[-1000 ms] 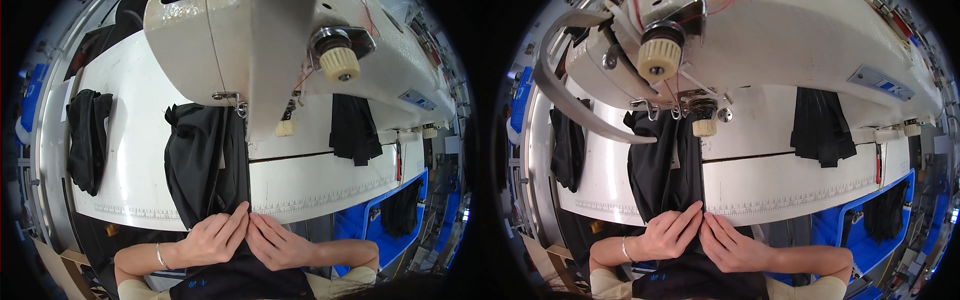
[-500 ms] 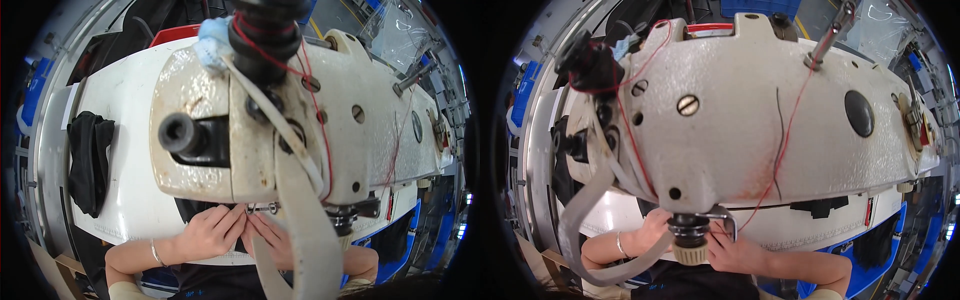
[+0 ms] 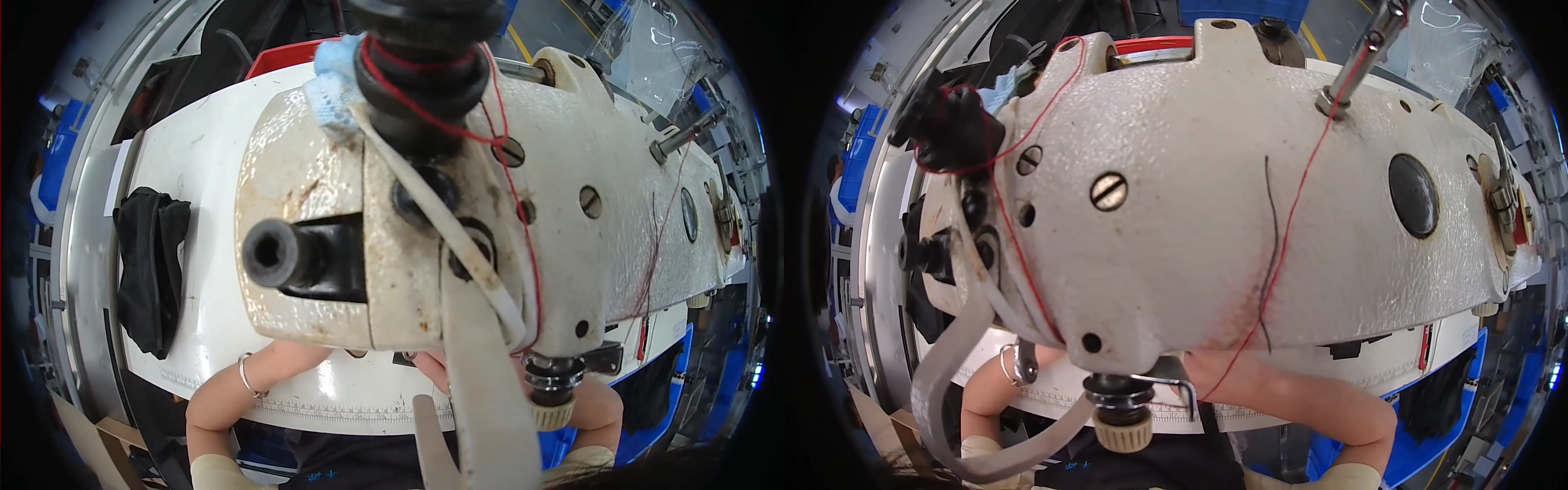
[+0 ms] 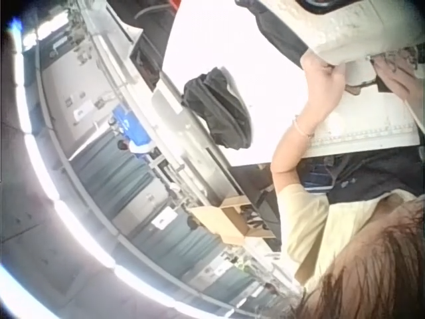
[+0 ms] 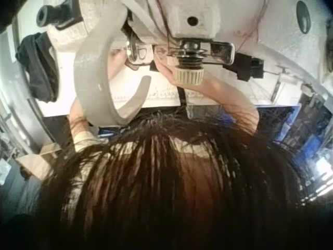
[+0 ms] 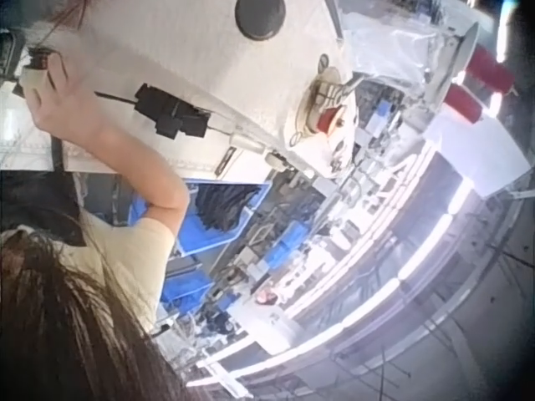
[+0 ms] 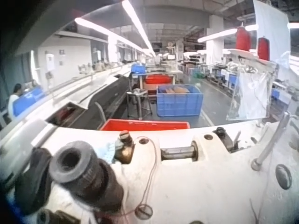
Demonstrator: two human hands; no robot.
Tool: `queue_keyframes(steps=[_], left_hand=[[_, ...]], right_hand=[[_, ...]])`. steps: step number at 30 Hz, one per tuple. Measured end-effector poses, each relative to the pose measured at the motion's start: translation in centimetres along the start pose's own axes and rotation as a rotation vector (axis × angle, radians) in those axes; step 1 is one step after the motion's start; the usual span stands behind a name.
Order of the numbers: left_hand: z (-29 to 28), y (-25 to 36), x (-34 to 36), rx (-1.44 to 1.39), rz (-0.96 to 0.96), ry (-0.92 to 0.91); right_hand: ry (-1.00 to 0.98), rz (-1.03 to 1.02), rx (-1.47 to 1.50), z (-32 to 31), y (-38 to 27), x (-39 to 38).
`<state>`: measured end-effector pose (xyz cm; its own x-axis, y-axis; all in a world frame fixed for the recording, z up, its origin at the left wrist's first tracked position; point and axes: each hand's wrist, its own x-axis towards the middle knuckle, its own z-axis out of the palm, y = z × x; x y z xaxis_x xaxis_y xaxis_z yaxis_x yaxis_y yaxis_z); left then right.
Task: Sewing black fabric components together using an industrial sewing machine at a manufacturing station.
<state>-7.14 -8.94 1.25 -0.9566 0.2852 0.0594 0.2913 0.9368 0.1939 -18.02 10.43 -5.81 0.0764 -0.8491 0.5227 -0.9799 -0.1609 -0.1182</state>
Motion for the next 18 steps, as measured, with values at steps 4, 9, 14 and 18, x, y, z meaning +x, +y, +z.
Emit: queue_keyframes(steps=[4,9,14,18], left_hand=[[-2.1,0.7,0.2,-0.358,-0.209,0.002],[1.5,-0.5,-0.5,-0.339,-0.169,0.122],[3.6,-1.1,-1.2,-0.109,0.046,0.35],[2.1,-0.4,0.7,-0.352,-0.104,0.354]], right_hand=[[-0.134,0.005,-0.065,-3.8,0.4,0.6],[-0.251,0.085,-0.051,-2.2,1.0,0.1],[-0.037,0.064,-0.026,1.2,0.2,-0.7],[0.123,0.056,-0.006,4.7,0.0,-1.7]])
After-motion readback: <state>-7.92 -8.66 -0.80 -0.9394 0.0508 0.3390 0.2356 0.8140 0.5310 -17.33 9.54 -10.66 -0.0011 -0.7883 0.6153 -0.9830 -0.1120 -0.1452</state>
